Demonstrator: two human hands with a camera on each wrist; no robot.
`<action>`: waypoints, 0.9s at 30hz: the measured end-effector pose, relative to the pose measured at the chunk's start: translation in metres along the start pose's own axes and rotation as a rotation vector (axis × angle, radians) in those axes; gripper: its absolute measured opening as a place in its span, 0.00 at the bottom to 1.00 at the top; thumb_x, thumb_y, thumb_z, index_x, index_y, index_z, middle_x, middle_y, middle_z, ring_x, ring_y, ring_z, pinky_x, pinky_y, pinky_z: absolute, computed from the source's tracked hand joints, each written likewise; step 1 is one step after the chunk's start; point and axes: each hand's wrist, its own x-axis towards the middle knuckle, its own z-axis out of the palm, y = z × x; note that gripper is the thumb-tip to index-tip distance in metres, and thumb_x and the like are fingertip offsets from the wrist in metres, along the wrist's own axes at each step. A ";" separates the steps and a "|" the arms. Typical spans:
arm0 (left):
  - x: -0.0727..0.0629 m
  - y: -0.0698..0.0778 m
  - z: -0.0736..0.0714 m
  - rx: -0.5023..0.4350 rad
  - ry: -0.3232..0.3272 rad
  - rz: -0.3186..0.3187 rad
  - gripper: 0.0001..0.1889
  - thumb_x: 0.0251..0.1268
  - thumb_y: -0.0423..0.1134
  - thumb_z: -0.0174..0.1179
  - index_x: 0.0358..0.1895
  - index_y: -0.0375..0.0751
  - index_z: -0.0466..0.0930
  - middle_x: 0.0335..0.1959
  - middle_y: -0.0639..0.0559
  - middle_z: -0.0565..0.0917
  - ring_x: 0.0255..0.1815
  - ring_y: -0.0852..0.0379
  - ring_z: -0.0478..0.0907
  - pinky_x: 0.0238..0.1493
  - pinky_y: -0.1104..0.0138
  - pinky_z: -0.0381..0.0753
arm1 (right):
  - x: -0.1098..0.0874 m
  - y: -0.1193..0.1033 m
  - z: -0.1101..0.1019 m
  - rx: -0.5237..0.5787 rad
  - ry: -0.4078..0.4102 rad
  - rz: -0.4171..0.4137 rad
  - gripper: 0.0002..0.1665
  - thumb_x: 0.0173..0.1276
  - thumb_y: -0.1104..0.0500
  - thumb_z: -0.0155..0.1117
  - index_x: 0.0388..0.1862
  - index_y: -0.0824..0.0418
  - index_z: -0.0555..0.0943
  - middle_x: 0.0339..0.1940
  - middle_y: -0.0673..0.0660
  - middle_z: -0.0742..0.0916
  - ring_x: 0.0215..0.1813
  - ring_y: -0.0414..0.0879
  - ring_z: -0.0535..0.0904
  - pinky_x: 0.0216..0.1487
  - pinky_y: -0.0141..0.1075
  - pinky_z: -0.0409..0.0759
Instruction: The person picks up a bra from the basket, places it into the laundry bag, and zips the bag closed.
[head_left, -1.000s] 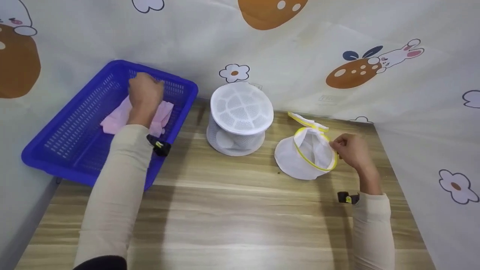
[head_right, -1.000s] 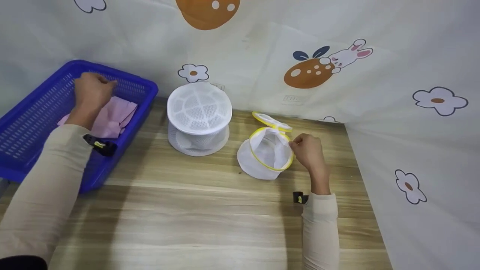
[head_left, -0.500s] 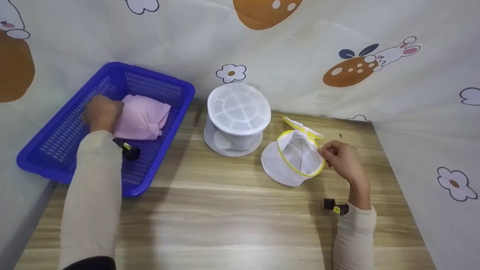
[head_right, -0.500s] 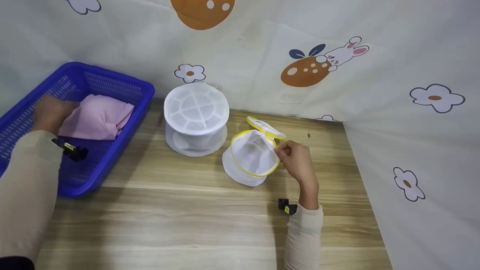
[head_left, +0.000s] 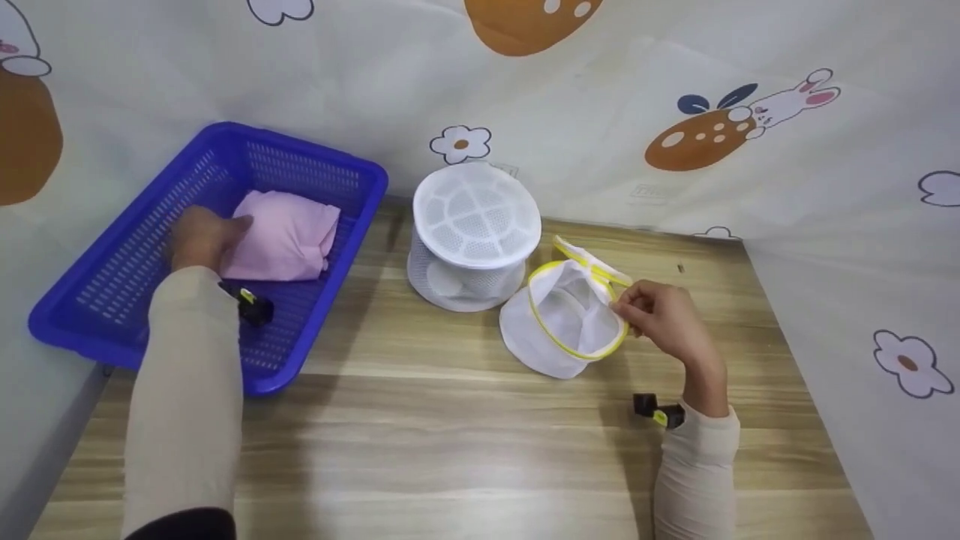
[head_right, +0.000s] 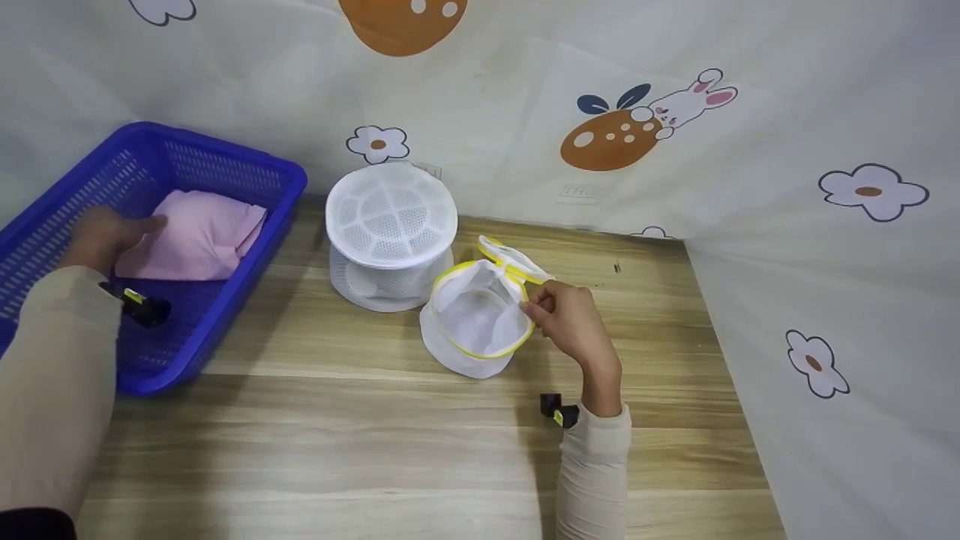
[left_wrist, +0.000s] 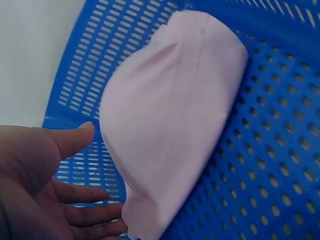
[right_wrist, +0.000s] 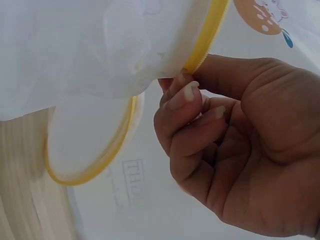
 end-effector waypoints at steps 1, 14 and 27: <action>0.000 -0.001 0.000 0.019 -0.012 -0.007 0.42 0.67 0.56 0.50 0.66 0.16 0.55 0.66 0.24 0.61 0.65 0.31 0.59 0.65 0.45 0.57 | 0.000 -0.002 0.000 0.004 -0.010 -0.001 0.08 0.65 0.61 0.66 0.30 0.65 0.79 0.18 0.54 0.81 0.21 0.51 0.77 0.20 0.30 0.74; -0.002 -0.002 0.007 -0.072 -0.002 -0.055 0.48 0.63 0.63 0.51 0.68 0.20 0.53 0.68 0.28 0.60 0.67 0.33 0.57 0.66 0.45 0.53 | 0.012 -0.009 -0.001 -0.081 -0.032 0.133 0.16 0.67 0.50 0.63 0.37 0.64 0.79 0.21 0.58 0.81 0.23 0.48 0.78 0.21 0.33 0.73; -0.002 0.005 0.012 -0.125 -0.008 -0.083 0.50 0.61 0.63 0.55 0.70 0.21 0.51 0.70 0.30 0.57 0.68 0.35 0.58 0.67 0.48 0.57 | 0.028 -0.004 0.011 -0.115 0.019 0.101 0.08 0.63 0.60 0.68 0.31 0.66 0.84 0.20 0.55 0.82 0.21 0.44 0.76 0.22 0.32 0.73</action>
